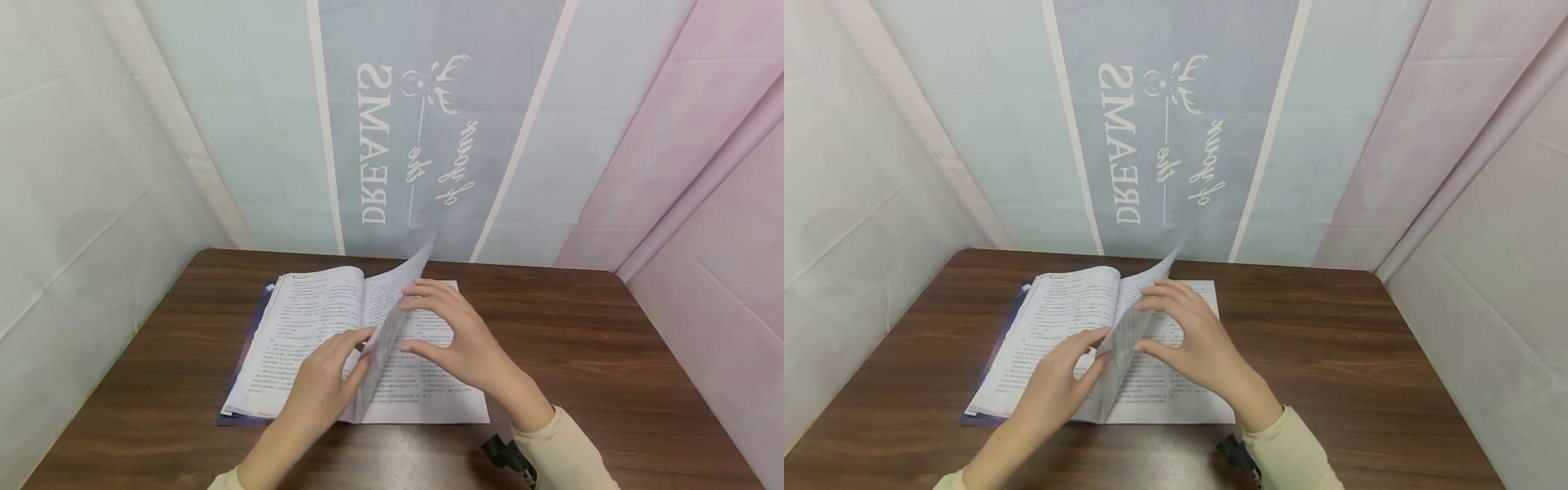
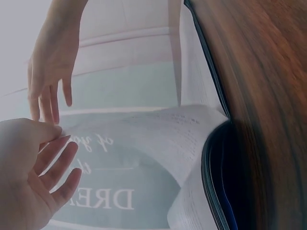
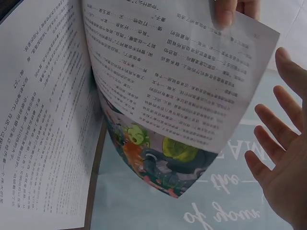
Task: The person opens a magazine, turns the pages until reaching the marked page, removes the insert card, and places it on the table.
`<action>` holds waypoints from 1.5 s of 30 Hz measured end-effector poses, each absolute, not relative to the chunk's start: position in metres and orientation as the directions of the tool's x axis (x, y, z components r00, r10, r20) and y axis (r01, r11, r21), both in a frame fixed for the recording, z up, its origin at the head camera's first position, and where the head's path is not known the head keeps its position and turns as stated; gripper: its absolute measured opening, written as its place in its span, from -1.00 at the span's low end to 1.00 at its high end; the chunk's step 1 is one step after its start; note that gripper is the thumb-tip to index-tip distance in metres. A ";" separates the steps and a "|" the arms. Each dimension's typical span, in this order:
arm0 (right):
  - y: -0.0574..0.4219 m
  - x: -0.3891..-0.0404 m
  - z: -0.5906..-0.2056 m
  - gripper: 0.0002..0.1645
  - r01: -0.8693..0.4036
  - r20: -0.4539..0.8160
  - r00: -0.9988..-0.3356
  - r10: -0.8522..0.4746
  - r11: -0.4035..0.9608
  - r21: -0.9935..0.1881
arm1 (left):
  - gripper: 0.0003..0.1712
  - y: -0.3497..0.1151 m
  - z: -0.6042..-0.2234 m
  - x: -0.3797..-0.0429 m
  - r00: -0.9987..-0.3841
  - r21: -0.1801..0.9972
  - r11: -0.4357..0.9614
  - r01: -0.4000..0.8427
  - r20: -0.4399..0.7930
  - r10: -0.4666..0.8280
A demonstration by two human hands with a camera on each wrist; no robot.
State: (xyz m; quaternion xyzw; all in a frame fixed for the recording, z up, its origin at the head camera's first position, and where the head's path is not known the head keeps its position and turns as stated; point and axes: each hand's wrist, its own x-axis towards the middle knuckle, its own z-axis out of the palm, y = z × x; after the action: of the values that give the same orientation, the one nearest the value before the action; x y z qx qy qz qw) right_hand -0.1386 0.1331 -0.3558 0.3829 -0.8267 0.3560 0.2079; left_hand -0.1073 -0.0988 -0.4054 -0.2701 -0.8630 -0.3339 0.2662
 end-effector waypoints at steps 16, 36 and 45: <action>0.159 -0.130 -0.376 -0.45 -0.670 0.502 -0.740 -0.448 0.560 -0.487 | -0.18 -0.137 -0.416 -0.109 -0.824 0.482 0.748 0.456 0.547 0.150; 0.207 -0.122 -0.413 -0.47 -0.617 0.388 -0.784 -0.484 0.669 -0.413 | 0.00 -0.192 -0.430 -0.107 -0.903 0.448 0.833 0.324 0.410 0.130; 0.221 -0.120 -0.428 -0.45 -0.606 0.334 -0.795 -0.506 0.681 -0.410 | -0.10 -0.210 -0.434 -0.108 -0.958 0.455 0.861 0.226 0.264 0.112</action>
State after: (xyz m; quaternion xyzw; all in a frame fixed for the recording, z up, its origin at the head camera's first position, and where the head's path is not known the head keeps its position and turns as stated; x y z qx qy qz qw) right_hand -0.1200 0.2206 -0.4282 0.3050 -0.9118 0.2574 0.0970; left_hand -0.1082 -0.2105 -0.4344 -0.0884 -0.9578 -0.2481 0.1149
